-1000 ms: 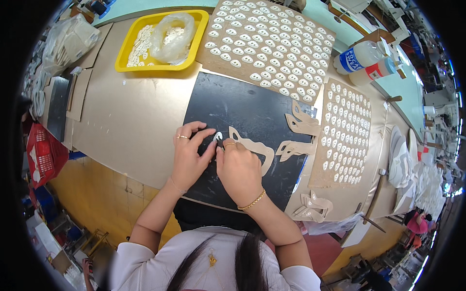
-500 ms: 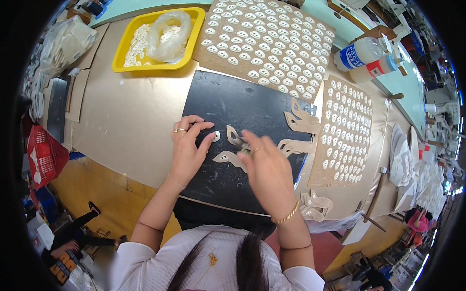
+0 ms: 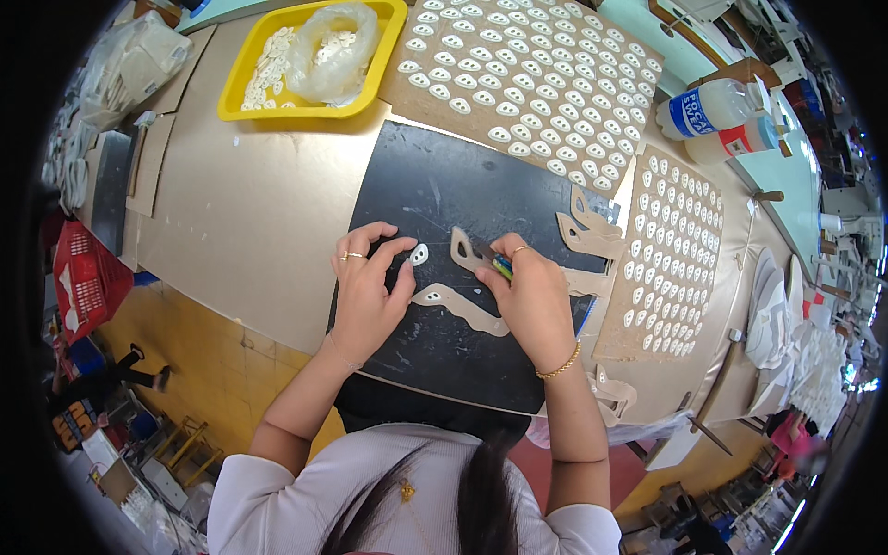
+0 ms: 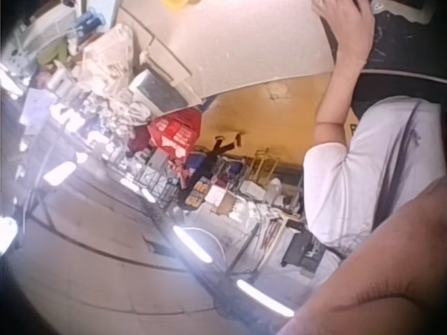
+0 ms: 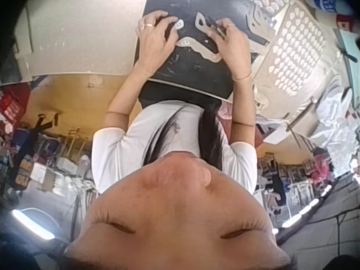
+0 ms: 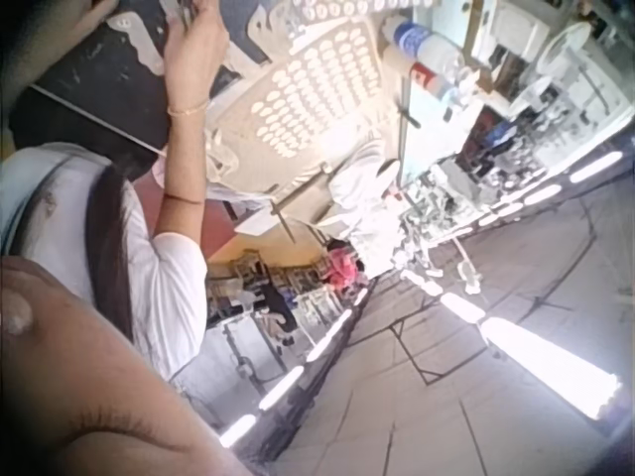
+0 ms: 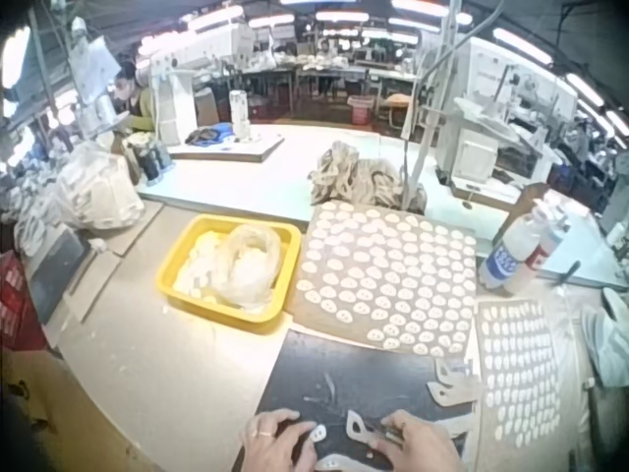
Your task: The person repeatedly picks small white fabric pieces from a sheet, places them on a black cutting mat, and trims their edges with a small blade. Trimmed pieces are set aside on the mat while the person continues the cycle of picking, placing, and trimming.
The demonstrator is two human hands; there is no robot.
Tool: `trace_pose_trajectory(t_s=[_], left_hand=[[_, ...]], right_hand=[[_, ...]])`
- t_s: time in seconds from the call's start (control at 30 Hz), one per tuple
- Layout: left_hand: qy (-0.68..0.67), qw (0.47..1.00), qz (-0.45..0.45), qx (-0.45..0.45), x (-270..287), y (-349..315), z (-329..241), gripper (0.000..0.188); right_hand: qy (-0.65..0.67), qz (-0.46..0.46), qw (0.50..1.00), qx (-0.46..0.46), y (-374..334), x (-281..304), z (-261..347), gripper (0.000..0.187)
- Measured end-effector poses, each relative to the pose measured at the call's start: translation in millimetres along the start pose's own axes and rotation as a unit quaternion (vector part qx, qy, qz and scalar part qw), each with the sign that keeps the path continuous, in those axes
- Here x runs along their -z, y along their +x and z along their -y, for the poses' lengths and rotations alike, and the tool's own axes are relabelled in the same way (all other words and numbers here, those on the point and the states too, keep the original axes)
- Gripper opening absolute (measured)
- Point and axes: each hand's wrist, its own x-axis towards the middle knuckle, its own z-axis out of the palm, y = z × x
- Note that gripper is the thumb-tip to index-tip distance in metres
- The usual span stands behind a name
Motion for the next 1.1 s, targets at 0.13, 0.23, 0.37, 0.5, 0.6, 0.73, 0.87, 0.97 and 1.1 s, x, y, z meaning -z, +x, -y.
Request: trace_pose_trajectory(t_s=[0.13,0.23,0.37,0.5,0.6,0.73,0.87,0.97,1.1], left_hand=[[0.012,1.000,0.022,0.004,1,5,-4,0.028],[0.009,0.999,0.051,0.007,2,8,-5,0.028],[0.011,0.998,0.065,-0.005,6,12,-6,0.029],[-0.050,0.998,0.048,0.004,6,14,-3,0.038],[-0.111,0.994,-0.002,-0.005,10,6,9,0.041],[-0.105,0.993,-0.012,-0.047,16,-13,17,0.038],[-0.059,0.995,0.004,-0.079,14,-25,21,0.038],[-0.025,0.995,0.009,-0.092,13,-29,23,0.041],[-0.003,0.995,0.016,-0.096,13,-27,21,0.043]], right_hand=[[0.010,-0.006,1.000,0.019,-2,1,-4,0.021],[0.016,-0.009,0.999,0.044,-2,7,0,0.020],[-0.020,-0.043,0.991,0.124,7,9,3,0.017],[0.054,-0.061,0.973,0.215,19,1,-3,0.014],[0.189,0.111,0.972,0.084,29,11,13,0.013],[0.057,0.198,0.956,0.210,60,14,19,0.016],[-0.020,0.276,0.925,0.259,85,10,29,0.020],[-0.058,0.300,0.902,0.306,95,6,34,0.018],[-0.114,0.309,0.884,0.331,104,4,41,0.015]])
